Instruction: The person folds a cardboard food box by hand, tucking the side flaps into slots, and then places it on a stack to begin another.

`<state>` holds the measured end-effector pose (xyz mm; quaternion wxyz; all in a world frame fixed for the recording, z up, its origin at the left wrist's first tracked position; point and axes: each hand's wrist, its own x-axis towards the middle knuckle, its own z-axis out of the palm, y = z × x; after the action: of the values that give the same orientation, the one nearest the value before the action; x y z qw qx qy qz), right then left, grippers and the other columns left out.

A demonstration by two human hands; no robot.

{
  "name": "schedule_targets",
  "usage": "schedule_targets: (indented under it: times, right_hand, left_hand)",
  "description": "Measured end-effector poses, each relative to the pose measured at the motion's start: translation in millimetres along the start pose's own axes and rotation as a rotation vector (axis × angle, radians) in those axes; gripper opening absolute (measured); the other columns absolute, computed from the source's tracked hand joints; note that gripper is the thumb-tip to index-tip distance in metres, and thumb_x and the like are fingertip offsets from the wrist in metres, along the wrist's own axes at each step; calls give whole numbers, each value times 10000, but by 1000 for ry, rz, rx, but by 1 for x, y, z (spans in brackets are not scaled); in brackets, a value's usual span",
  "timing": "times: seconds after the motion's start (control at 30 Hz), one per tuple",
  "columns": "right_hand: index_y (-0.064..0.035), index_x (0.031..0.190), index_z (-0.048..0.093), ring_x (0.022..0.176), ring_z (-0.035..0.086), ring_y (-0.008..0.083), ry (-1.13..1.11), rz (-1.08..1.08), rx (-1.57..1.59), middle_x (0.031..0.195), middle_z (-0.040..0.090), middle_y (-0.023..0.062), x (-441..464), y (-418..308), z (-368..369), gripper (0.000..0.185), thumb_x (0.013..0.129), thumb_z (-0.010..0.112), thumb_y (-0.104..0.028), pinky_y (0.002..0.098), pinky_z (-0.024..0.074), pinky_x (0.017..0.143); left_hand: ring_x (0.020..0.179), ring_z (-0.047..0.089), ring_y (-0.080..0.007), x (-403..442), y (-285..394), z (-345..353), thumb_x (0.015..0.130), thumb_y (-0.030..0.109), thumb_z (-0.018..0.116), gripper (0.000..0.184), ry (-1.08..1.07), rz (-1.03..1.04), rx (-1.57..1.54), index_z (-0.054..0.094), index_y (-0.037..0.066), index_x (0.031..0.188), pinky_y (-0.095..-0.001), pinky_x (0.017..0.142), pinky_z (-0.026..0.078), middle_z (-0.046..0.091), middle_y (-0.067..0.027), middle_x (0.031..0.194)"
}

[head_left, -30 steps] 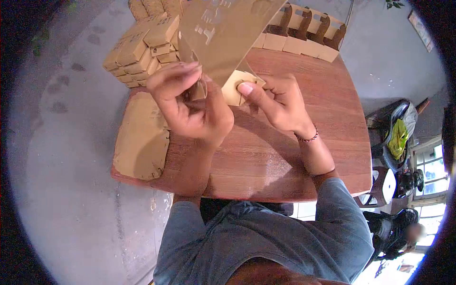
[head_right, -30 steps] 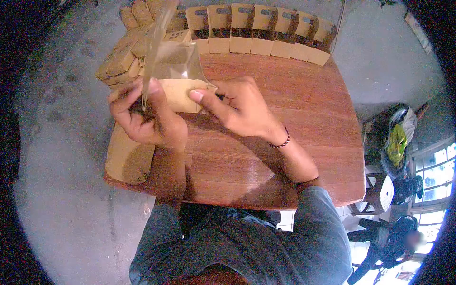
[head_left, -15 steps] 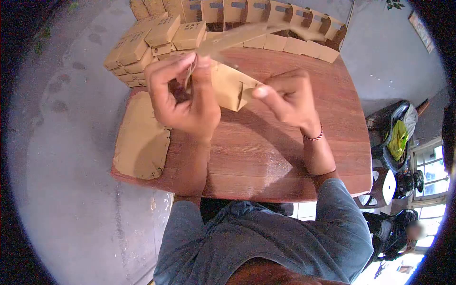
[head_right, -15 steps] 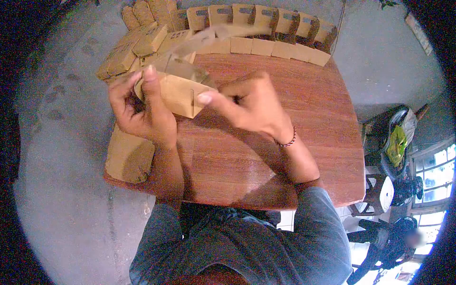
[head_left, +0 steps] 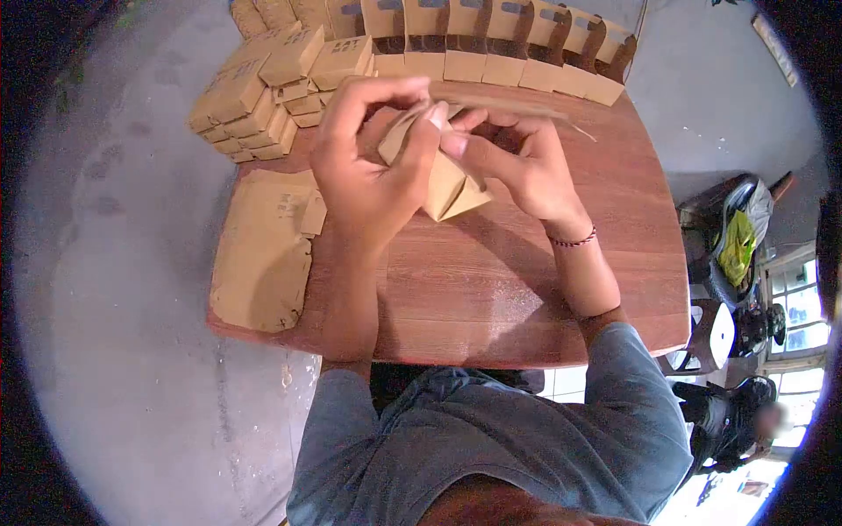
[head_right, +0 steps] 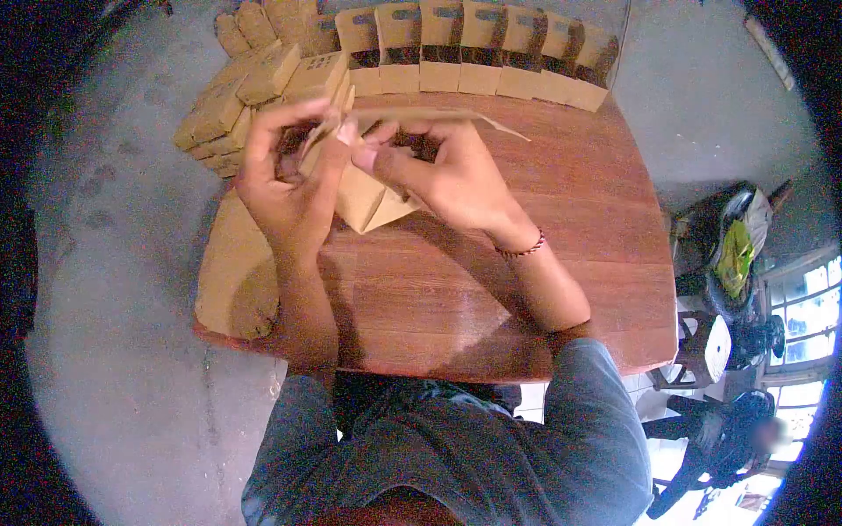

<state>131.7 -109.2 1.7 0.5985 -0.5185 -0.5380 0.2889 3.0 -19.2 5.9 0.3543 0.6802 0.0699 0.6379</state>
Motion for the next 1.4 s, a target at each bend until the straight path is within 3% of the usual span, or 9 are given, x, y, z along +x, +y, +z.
schedule_targets:
  times: [0.17, 0.23, 0.27, 0.33, 0.43, 0.63, 0.73, 0.97, 1.4]
  right_hand:
    - [-12, 901, 696, 666, 499, 27, 88, -92, -5, 730, 592, -36, 2, -2, 2, 174, 891, 690, -185, 199, 383, 566]
    - [-11, 910, 695, 705, 517, 33, 93, -167, 0, 752, 615, -20, 4, 0, 0, 156, 880, 687, -164, 204, 405, 615]
    - [-11, 910, 695, 705, 517, 33, 94, -167, -1, 752, 615, -20, 2, -4, -2, 156, 880, 687, -164, 204, 405, 615]
    - [-8, 925, 687, 770, 540, 49, 43, 94, -32, 803, 642, 3, -3, -17, -4, 158, 872, 689, -156, 213, 433, 694]
    - [-15, 957, 676, 773, 553, 64, 24, -16, 54, 815, 648, 7, 4, -4, -6, 150, 870, 679, -137, 220, 442, 716]
    - [-8, 952, 640, 868, 570, 89, -27, 60, 105, 922, 648, 36, 3, -7, -9, 141, 903, 602, -134, 243, 441, 809]
    - [3, 951, 622, 897, 563, 97, -67, -9, 53, 932, 633, 35, 5, 4, -8, 155, 911, 571, -139, 248, 435, 825]
    - [-4, 965, 586, 844, 526, 85, -103, 35, 79, 876, 591, 11, 3, 0, -1, 137, 907, 548, -121, 238, 418, 768]
    - [-29, 927, 609, 787, 524, 53, -63, 37, 106, 841, 599, -15, 2, -3, -1, 82, 908, 573, -100, 210, 417, 705]
  left_hand:
    - [878, 649, -155, 5, 0, -12, 796, 6, 729, 155, -59, -36, -52, 662, -13, 935, -264, 735, 526, 667, -111, 956]
    - [834, 656, -161, 8, -5, -17, 804, 6, 711, 131, -112, 67, 106, 676, 0, 931, -271, 733, 521, 675, -103, 921]
    - [834, 656, -161, 9, -4, -19, 804, 6, 711, 131, -112, 67, 105, 676, 0, 931, -271, 733, 521, 675, -103, 921]
    - [792, 662, -170, 12, -3, -22, 797, -25, 695, 118, -150, 249, 259, 687, 7, 911, -263, 696, 517, 673, -91, 888]
    - [761, 663, -179, 12, -4, -25, 792, -40, 683, 108, -212, 356, 245, 696, 16, 884, -275, 657, 523, 667, -80, 871]
    - [739, 658, -220, 9, 2, -30, 798, -36, 655, 153, -387, 324, 345, 677, 62, 913, -325, 612, 528, 629, -76, 900]
    - [721, 651, -233, 10, 5, -33, 810, -24, 644, 144, -447, 338, 366, 653, 65, 922, -337, 595, 521, 605, -76, 920]
    - [711, 637, -233, 10, 11, -43, 818, -18, 640, 127, -508, 215, 378, 636, 60, 918, -348, 601, 511, 595, -73, 908]
    - [727, 637, -197, 8, 6, -41, 700, -23, 722, 165, -450, 360, 388, 699, 86, 821, -322, 631, 490, 625, -23, 822]
